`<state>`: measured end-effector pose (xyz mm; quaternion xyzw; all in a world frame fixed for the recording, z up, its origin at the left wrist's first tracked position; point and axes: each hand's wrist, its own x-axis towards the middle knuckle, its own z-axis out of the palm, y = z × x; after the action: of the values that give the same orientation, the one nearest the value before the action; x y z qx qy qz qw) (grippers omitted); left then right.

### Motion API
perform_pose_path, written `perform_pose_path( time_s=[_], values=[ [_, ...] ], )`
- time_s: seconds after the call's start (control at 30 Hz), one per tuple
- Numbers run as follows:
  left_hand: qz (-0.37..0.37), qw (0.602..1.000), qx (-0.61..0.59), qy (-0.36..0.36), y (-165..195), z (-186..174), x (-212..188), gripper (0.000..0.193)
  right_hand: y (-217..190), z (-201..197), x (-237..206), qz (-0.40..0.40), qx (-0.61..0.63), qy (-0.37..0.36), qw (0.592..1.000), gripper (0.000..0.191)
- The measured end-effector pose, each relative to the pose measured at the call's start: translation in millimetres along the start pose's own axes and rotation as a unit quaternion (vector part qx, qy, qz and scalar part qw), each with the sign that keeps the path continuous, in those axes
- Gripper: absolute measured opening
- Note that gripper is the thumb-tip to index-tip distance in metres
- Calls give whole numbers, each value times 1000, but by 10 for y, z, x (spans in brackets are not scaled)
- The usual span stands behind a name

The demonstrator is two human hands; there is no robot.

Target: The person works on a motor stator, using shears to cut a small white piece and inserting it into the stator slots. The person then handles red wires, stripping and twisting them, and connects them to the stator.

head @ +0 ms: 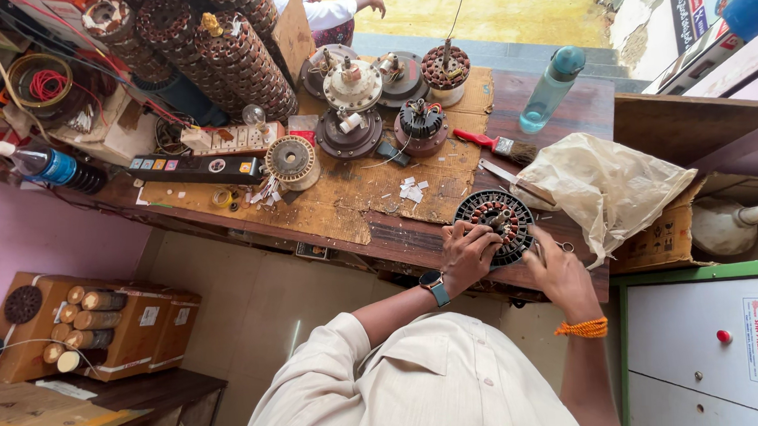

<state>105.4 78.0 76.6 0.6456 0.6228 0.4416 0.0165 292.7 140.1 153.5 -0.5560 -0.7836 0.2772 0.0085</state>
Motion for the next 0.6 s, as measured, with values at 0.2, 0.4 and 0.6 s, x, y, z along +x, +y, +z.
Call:
perform_pose_path(
  time_s=[0.2,0.4,0.6],
  values=[
    [3,1000,0,13,18,-32,34,12,-47,62,-153,-179,189,-173,950,30],
    [7,1000,0,5,16,-20,13,10,-83,-5,-8,8,-28,6,1000,47],
    [13,1000,0,15,-25,42,-4,12,-65,-19,-158,-98,123,-194,968,35]
  ],
)
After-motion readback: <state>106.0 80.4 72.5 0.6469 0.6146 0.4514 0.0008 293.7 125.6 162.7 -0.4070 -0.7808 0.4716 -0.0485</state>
